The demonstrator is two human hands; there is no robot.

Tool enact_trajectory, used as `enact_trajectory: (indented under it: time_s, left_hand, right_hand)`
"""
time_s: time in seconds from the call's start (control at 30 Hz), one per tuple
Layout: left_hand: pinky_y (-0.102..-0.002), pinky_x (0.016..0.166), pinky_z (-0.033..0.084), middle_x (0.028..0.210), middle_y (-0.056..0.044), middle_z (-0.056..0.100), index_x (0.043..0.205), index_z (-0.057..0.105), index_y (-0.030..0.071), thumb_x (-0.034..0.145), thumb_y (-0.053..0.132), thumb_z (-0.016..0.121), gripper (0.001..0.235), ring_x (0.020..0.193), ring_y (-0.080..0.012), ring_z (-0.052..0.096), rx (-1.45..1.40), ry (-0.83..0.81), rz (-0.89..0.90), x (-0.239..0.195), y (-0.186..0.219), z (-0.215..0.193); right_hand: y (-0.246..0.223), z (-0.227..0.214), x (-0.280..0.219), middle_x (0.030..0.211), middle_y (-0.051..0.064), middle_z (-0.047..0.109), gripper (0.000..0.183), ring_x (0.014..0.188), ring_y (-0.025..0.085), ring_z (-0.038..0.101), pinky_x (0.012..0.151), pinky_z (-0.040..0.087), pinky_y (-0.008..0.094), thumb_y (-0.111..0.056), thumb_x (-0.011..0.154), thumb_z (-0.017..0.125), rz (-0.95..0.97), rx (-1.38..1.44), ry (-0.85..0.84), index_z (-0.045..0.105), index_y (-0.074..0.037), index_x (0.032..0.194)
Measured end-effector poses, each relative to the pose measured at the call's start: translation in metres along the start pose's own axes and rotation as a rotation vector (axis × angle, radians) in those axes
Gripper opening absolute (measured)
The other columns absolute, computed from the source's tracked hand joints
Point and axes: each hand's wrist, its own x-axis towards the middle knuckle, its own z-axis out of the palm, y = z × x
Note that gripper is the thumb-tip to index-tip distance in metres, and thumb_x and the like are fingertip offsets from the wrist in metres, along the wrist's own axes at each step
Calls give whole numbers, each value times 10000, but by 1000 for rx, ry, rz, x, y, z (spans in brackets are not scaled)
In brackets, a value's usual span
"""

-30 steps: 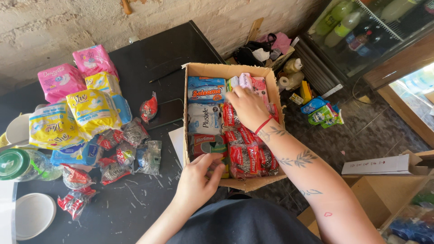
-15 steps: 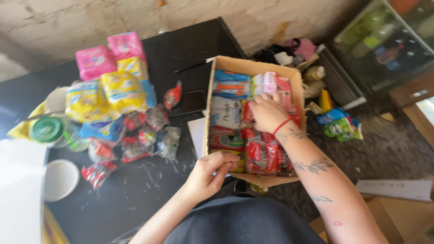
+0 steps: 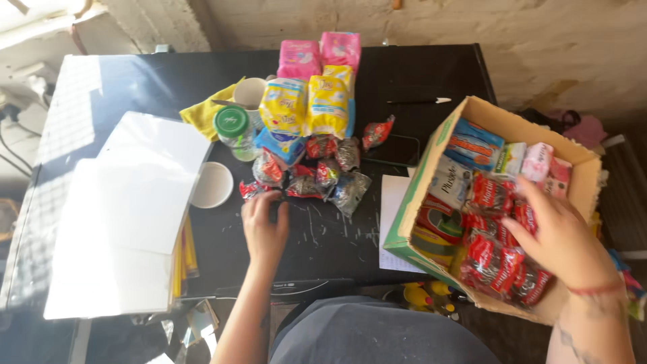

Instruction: The person picks up several small red packets from a table and places them into a cardboard box, then arranges yellow and blue hygiene product packs on top of the red packets in the box.

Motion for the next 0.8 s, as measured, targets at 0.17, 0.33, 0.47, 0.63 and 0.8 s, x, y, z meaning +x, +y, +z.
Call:
enact_trajectory:
  time_s: [0.17,0.33,0.47,0.63,0.8]
  left_hand:
    - [-672,1100,480,1706,-116,588,1592,629,258,899,469,904,775,1550,-420,516,505,-102,-216,5,-62,15]
    - [-597,940,640,1604,-101,632,1516,656,176,832,325,930,751,1470,-441,545,622,-170,-192,9,-85,18]
    - [-602,950,597,1420,-126,730,1395,703,155,899,150,724,497,1326,-460,592,349,-196,-373,10,-69,-11]
    - [-407,880,578,1106,-93,849,1233,745,193,896,398,725,395,874,-228,787,-79,-264,-922,35,-6,-74]
    - [-291,665,591,895,-57,826,1186,825,119,1019,316,715,280,673,-164,709,-379,-453,-794,35,29,-84]
  right_hand:
    - [-32,-5,-73,1068,254,825,1166,946,320,790,980,636,467,-55,980,745,149,387,141,102,19,1950]
    - [-41,19,-106,1123,245,836,1045,932,286,799,871,655,409,-52,962,798,272,438,204,374,109,1903]
    - [-63,24,-101,1084,-30,860,487,734,119,607,828,539,320,-162,1067,815,177,326,264,788,-81,1546]
    - [-87,13,-84,1041,82,869,539,951,183,837,1049,677,362,-89,1028,776,71,568,254,695,14,1551]
    - [-103,11,-59,983,-27,891,358,865,76,868,932,746,237,-143,1004,796,-227,604,251,783,-33,1345]
